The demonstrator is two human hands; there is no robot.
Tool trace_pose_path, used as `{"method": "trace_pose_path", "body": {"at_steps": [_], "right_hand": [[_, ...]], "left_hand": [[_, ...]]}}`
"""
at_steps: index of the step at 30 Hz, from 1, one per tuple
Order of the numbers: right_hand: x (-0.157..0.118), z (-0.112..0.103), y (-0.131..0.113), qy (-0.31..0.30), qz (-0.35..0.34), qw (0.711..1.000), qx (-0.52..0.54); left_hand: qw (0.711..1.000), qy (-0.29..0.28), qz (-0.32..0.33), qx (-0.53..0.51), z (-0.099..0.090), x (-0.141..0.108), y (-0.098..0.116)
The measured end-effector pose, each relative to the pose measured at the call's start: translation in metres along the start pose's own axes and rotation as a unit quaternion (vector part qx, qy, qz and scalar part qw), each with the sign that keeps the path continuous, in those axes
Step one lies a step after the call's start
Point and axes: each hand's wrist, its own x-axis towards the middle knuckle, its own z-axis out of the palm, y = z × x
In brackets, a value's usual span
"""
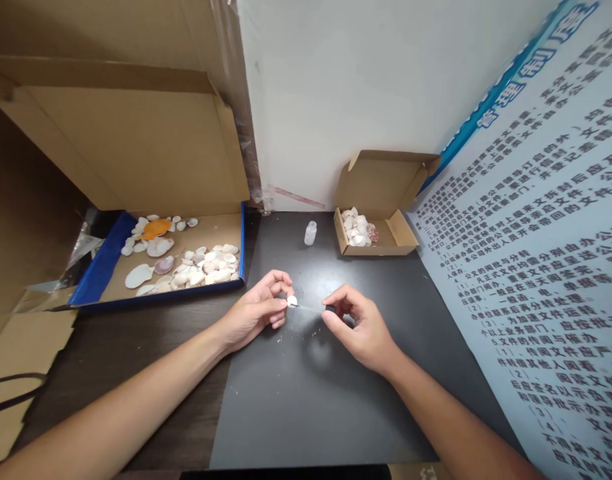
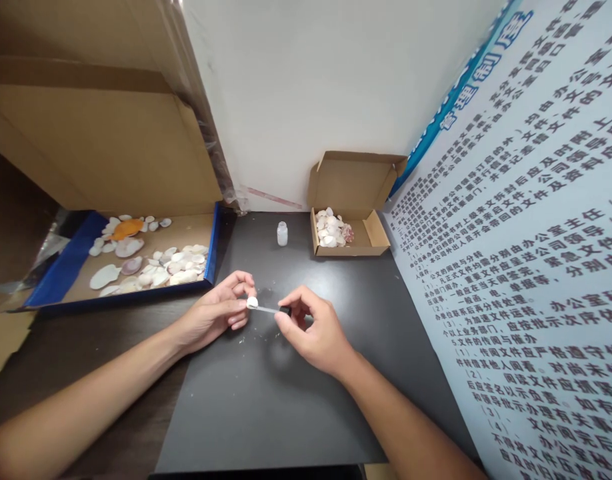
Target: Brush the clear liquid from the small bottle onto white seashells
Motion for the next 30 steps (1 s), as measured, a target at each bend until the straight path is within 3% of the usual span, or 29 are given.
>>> {"method": "trace_pose_path", "body": {"at_steps": [5, 9, 13, 17, 21, 25, 30], "right_hand": [[-0.0002, -0.0008, 0.001, 0.039, 0.001, 0.999, -0.012], [-0.0006, 0.0011, -0.0002, -0.011, -0.004, 1.0, 0.004], [-0.0006, 0.0025, -0.0018, 0.023, 0.02, 1.0, -0.009], [-0.0008, 0.0024, -0.0018, -0.016, 0.013, 0.999, 0.031], [0.0003, 0.0018, -0.0008, 0.021, 0.023, 1.0, 0.002], [0.0019, 0.0019, 0.0008, 0.0, 0.007, 1.0, 0.014], [0.0029, 0.0018, 0.0048, 0.053, -0.013, 0.998, -0.035]], "left_hand": [[1.0, 0.0, -0.001, -0.001, -0.0002, 0.0004, 0.0009], [1.0, 0.007, 0.004, 0.003, 0.0003, 0.0002, 0.0007], [1.0, 0.023, 0.019, 0.007, 0.0011, 0.0001, -0.0001], [1.0, 0.022, 0.017, 0.009, 0.0008, 0.0004, -0.0007], [0.999, 0.022, 0.022, 0.022, 0.0008, 0.0003, -0.001], [0.999, 0.023, 0.026, 0.034, 0.0023, 0.0002, -0.0013], [0.997, 0.03, 0.039, 0.059, 0.0048, 0.0002, -0.0022]]}}
